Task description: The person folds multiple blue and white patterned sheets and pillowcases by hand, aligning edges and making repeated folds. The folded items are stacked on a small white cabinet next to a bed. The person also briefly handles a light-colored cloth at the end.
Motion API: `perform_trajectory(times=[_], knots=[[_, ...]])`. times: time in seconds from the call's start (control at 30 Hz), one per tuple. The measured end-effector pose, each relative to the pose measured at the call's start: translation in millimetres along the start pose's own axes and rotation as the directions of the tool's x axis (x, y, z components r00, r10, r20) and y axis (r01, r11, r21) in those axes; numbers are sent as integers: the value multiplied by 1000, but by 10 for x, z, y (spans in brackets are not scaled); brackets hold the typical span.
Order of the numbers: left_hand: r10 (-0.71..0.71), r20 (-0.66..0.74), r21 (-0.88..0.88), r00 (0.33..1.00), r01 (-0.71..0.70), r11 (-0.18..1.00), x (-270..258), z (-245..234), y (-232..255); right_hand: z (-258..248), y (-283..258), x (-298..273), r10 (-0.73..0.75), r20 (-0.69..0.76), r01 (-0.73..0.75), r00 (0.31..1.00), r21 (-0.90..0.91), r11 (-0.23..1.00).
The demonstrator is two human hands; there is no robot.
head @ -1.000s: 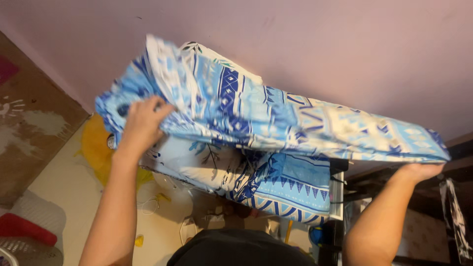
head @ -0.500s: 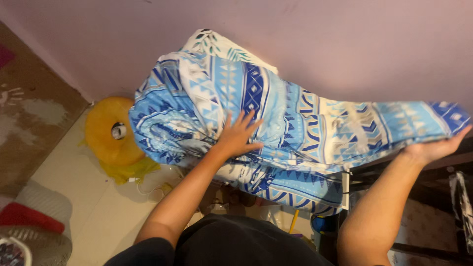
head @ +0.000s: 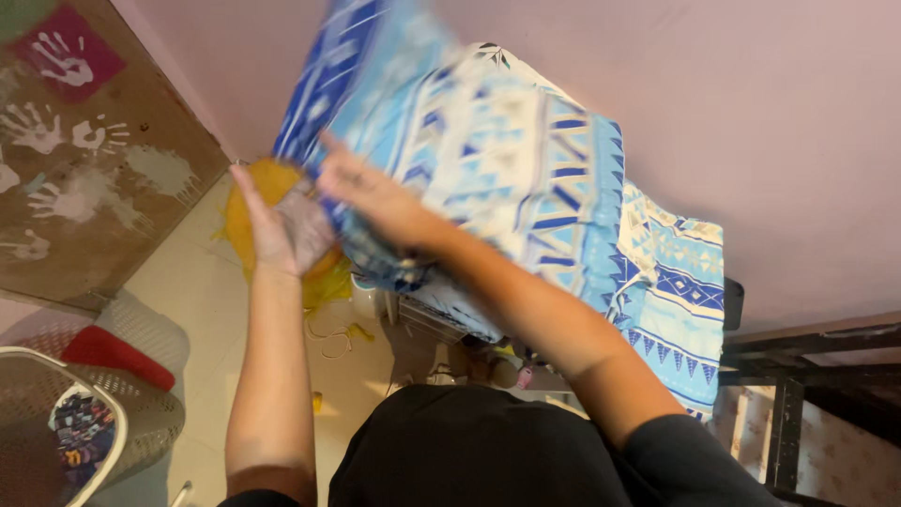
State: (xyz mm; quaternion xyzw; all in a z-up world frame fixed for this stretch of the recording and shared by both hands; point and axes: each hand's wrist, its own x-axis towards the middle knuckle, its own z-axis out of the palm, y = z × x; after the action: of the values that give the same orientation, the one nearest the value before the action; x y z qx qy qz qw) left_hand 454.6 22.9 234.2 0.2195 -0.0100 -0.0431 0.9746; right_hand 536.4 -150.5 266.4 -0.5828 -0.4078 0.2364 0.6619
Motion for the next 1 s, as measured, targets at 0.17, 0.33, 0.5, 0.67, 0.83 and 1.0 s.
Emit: perform_trajectory(times=[0.17, 0.33, 0.5, 0.67, 0.83, 1.0], knots=[[-104, -212, 267, 972, 160, 950, 97, -1158, 15, 507, 251, -220, 164, 44, -102, 985, -620, 778], [-3, -272, 418, 962, 121, 900, 180, -1429, 53, -150, 10, -662, 17, -15, -22, 1000, -757, 653], [-5, -216, 320, 976, 75, 944, 214, -1035, 408, -1433, -127, -1276, -171, -646, -532, 744, -727, 433], [44, -431, 806, 901, 362, 469, 643, -988, 552, -2489, -98, -1919, -286, -844, -697, 454, -536, 477], [309, 159, 950, 937, -60, -306, 1323, -833, 455, -2792, -179, -2154, 312, -877, -492, 365, 103, 865], [-122, 326, 911, 938, -346, -224, 1976, 88, -21, -2586, -548, -2008, 338, -831, -344, 442, 191, 919]])
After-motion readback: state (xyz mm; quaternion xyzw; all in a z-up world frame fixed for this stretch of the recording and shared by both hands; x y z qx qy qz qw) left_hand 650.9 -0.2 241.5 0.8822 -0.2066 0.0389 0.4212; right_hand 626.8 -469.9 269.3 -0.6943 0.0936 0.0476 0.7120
